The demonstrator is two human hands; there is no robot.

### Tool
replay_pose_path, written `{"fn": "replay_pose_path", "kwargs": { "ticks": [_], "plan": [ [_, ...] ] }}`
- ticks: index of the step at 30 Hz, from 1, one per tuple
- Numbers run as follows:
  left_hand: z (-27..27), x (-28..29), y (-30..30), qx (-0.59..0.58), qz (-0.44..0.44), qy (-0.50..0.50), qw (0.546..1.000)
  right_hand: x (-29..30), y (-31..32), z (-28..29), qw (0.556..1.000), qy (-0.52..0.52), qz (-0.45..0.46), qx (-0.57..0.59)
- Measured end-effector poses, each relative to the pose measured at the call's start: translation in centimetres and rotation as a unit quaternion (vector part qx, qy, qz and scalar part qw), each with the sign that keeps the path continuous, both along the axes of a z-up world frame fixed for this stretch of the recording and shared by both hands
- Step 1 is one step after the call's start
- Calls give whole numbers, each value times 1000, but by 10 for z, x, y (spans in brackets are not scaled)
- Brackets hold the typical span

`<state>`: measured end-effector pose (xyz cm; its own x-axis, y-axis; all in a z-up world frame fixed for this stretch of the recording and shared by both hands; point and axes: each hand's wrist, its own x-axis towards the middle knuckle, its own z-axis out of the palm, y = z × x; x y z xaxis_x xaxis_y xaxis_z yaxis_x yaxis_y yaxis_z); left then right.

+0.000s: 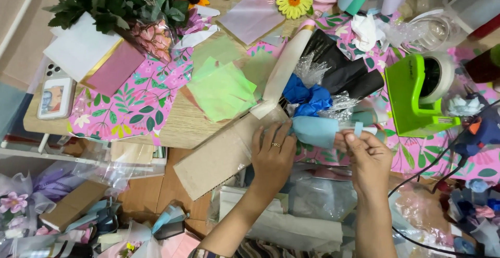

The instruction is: The person wraps a bouquet of artificial flowers using various colored papers and a cardboard base. They fold and secure light blue, pink, and green papers around the bouquet, using tape to hold the layers in place. The person also uses scissors to trim the edges of the wrapping paper.

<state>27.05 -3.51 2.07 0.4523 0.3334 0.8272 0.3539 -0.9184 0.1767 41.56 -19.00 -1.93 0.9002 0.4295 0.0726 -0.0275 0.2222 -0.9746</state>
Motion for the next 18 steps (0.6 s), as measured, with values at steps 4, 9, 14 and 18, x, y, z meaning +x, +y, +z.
{"fn": "replay_pose_path", "kwargs": {
  "ticks": [4, 9, 14, 18],
  "plan": [
    [0, 1, 1, 3, 0, -5, 1000, 2, 8, 17, 1000, -4, -1, -14],
    [-8, 2, 2, 3, 4, -2, 1000, 9, 0, 32, 997, -45, 18, -54],
    [-2, -1, 1, -13, -10, 11, 1000, 28, -41, 89, 997, -78, -24, 8],
    [4, -3, 1, -31, -26, 36, 999, 64, -73, 112, 964, -185, -173, -75]
  ]
}}
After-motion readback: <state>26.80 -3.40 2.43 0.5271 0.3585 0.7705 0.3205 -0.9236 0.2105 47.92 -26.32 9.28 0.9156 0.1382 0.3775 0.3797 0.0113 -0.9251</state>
